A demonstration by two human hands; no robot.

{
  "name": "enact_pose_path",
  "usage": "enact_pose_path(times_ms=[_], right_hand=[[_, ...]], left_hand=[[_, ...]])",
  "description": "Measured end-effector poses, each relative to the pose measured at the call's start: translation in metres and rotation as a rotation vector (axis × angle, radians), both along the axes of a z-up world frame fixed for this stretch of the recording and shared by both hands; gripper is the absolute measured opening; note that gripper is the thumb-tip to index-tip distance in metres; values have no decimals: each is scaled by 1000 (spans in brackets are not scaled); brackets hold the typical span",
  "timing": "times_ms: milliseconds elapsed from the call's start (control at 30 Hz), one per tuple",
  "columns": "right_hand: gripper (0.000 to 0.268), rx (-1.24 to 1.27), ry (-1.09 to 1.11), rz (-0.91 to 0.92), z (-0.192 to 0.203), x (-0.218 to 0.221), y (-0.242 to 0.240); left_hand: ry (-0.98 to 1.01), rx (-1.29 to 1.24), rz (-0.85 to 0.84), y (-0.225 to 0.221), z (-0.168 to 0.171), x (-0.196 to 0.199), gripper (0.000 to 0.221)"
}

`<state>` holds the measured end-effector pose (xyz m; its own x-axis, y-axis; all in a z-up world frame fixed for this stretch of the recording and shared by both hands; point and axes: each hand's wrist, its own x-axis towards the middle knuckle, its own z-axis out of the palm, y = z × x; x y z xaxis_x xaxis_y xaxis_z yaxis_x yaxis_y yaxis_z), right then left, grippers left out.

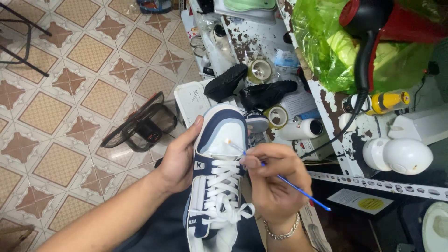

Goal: The person holds a white and navy sneaker and applies a white coating to its upper with a small paintbrush, periodically drying the shoe with a red hair dryer between brush passes. They continue brushing the toe and side areas, then carry the shoe toward another part of the room.

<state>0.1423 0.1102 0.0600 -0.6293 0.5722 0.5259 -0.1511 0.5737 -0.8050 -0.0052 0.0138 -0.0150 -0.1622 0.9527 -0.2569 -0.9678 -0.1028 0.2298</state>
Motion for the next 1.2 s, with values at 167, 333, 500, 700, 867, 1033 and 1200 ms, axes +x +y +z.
enact_pose_path(times_ms=[167,333,500,700,867,1033,1200], right_hand=[[24,-148,62,-52,-8,2,0],[22,29,-42,-14,-5,-5,2],[21,-136,81,-23,-11,-7,2],[24,-109,42,21,-19,-3,4],[24,24,-8,-23,-11,-12,4],[24,-102,106,-41,-18,-10,5],[27,122,-5,-80,-16,-11,7]], left_hand=[[29,24,4,1,12,-5,62],[11,49,-48,2,11,-5,66],[32,9,-37,4,15,-6,66],[5,21,-46,5,17,-7,68],[9,15,-56,4,13,-7,68],[4,-3,-45,5,6,-6,65],[-10,-72,-10,7,1,-4,59]])
